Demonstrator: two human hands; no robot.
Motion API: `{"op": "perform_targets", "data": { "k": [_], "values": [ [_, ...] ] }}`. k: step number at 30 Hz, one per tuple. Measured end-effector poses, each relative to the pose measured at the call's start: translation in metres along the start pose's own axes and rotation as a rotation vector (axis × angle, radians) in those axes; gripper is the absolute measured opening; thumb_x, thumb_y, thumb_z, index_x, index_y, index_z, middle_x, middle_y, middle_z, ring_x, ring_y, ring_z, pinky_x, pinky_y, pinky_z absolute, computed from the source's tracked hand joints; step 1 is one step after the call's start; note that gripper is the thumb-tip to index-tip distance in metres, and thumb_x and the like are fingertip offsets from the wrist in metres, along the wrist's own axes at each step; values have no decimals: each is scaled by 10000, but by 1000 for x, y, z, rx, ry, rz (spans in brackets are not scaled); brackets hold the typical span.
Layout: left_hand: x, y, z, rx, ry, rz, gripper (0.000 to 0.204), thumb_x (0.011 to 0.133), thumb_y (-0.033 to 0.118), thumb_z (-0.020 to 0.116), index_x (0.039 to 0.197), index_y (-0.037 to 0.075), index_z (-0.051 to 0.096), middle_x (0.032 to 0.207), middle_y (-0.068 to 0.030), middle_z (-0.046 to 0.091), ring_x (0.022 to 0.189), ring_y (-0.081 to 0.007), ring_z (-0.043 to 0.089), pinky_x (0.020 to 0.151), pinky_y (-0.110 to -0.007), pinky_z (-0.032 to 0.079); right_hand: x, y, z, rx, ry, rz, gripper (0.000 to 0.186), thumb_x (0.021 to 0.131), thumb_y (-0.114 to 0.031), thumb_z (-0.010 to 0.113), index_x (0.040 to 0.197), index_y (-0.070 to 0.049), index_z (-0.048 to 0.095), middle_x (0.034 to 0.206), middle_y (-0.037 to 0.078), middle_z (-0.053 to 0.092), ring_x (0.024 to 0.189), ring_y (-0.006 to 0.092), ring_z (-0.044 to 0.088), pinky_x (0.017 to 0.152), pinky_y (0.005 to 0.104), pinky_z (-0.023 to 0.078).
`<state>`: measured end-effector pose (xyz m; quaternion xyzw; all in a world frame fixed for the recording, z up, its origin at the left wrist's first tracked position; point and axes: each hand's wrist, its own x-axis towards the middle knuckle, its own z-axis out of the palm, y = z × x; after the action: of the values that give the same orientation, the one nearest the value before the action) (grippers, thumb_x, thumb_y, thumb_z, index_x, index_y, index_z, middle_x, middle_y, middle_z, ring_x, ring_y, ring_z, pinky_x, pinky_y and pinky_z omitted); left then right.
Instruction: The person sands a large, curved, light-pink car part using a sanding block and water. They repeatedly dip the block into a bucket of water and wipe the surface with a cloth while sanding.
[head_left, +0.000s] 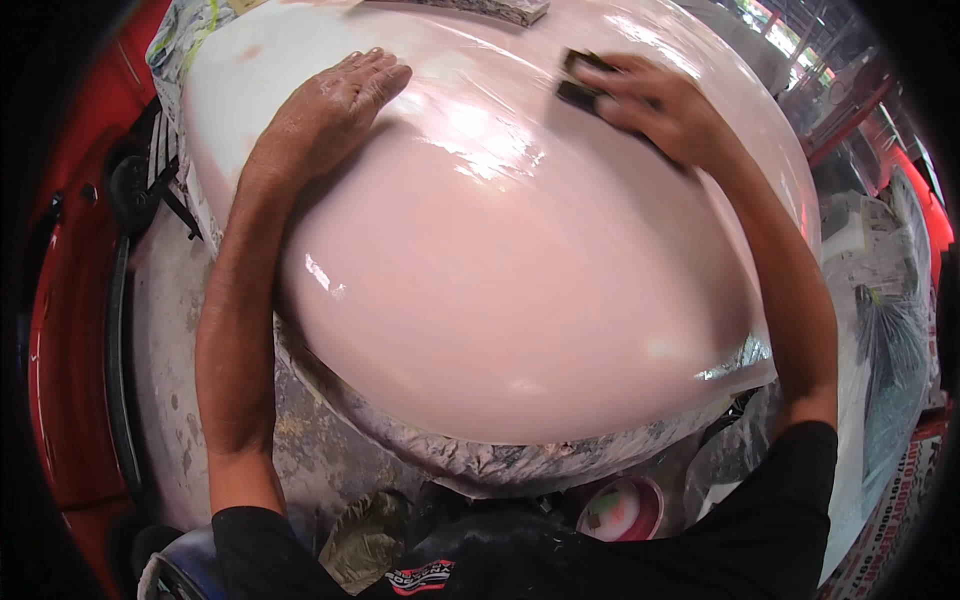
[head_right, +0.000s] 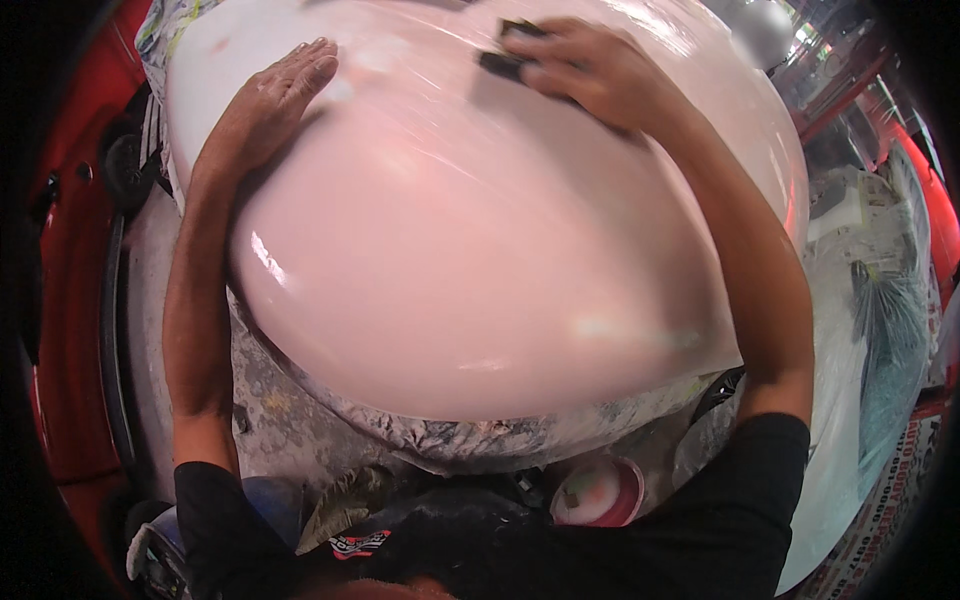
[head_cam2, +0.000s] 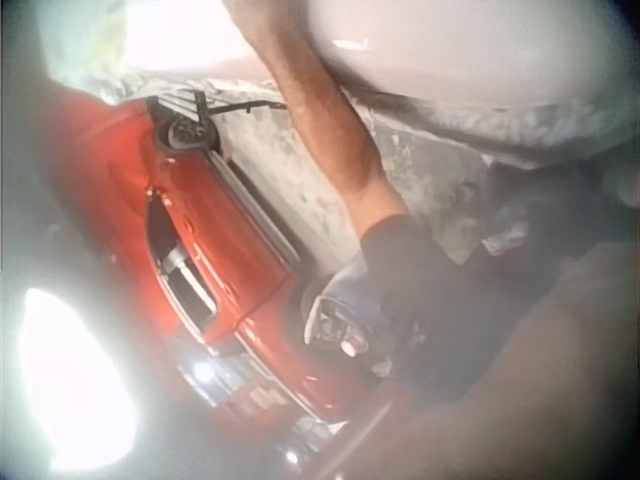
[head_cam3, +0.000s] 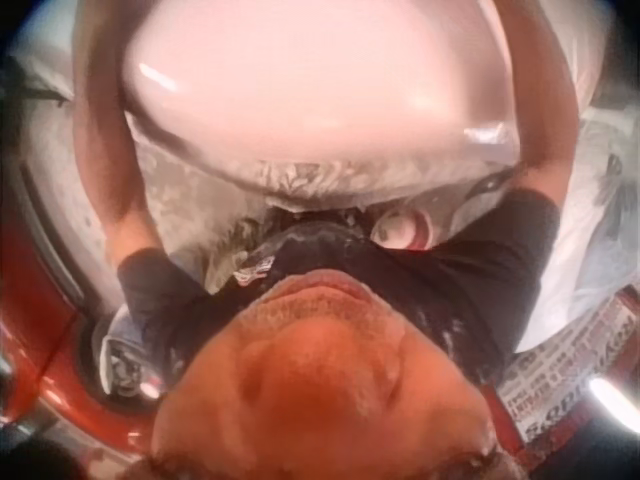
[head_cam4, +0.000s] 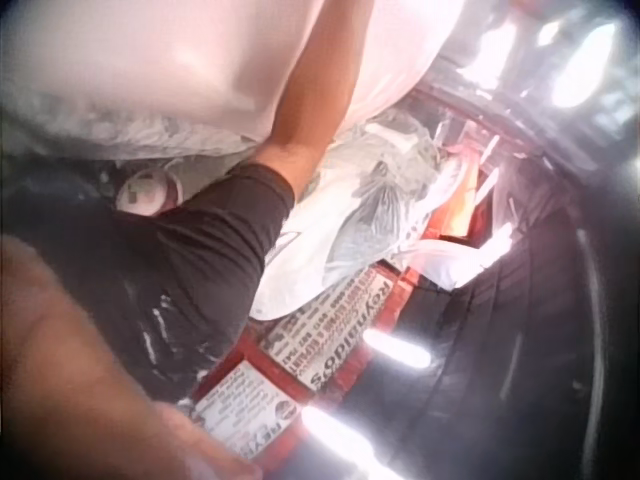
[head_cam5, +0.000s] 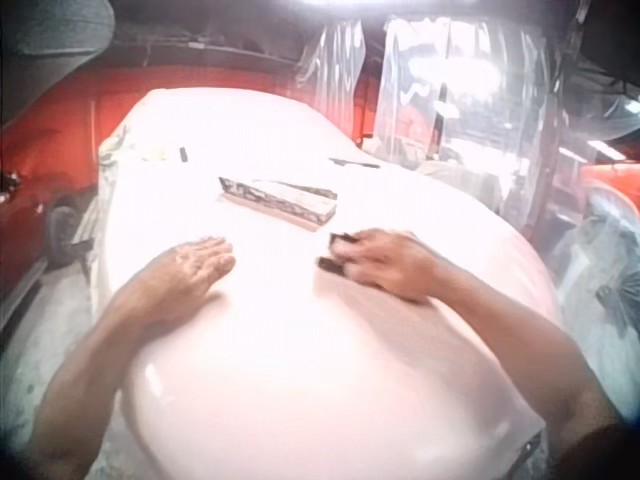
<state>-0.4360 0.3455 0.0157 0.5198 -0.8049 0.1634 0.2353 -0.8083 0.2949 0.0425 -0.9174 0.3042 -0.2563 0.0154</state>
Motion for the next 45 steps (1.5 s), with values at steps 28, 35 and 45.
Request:
{"op": "perform_targets", "data": {
  "k": [28, 35, 45],
  "values": [
    [2, -17, 8, 188, -17, 264, 466, 1085, 341, 409, 1409, 45, 563, 1469, -177, 538, 1398, -323, 476, 1212, -400, 341, -6, 13, -4, -185, 7, 91, 399, 979, -270, 657, 1368, -183, 657, 1315, 159, 658, 1198, 301, 626, 1043, 360, 465],
    [1, -14, 6, -132, -86, -29, 482, 1093, 368, 393, 1413, 54, 569, 1507, -167, 504, 1440, -326, 422, 1213, -392, 323, -30, 3, 7, -194, 43, 96, 383, 971, -336, 665, 1329, -202, 688, 1313, 170, 662, 1160, 317, 651, 1039, 384, 484],
    [5, -6, 8, -92, -19, 160, 491, 1089, 377, 403, 1394, 39, 586, 1467, -188, 540, 1433, -345, 427, 1220, -400, 301, 5, 41, 2, -246, 157, 299, 371, 949, -314, 682, 1304, -211, 709, 1343, 173, 650, 1165, 314, 656, 1039, 397, 482]
  ]
}}
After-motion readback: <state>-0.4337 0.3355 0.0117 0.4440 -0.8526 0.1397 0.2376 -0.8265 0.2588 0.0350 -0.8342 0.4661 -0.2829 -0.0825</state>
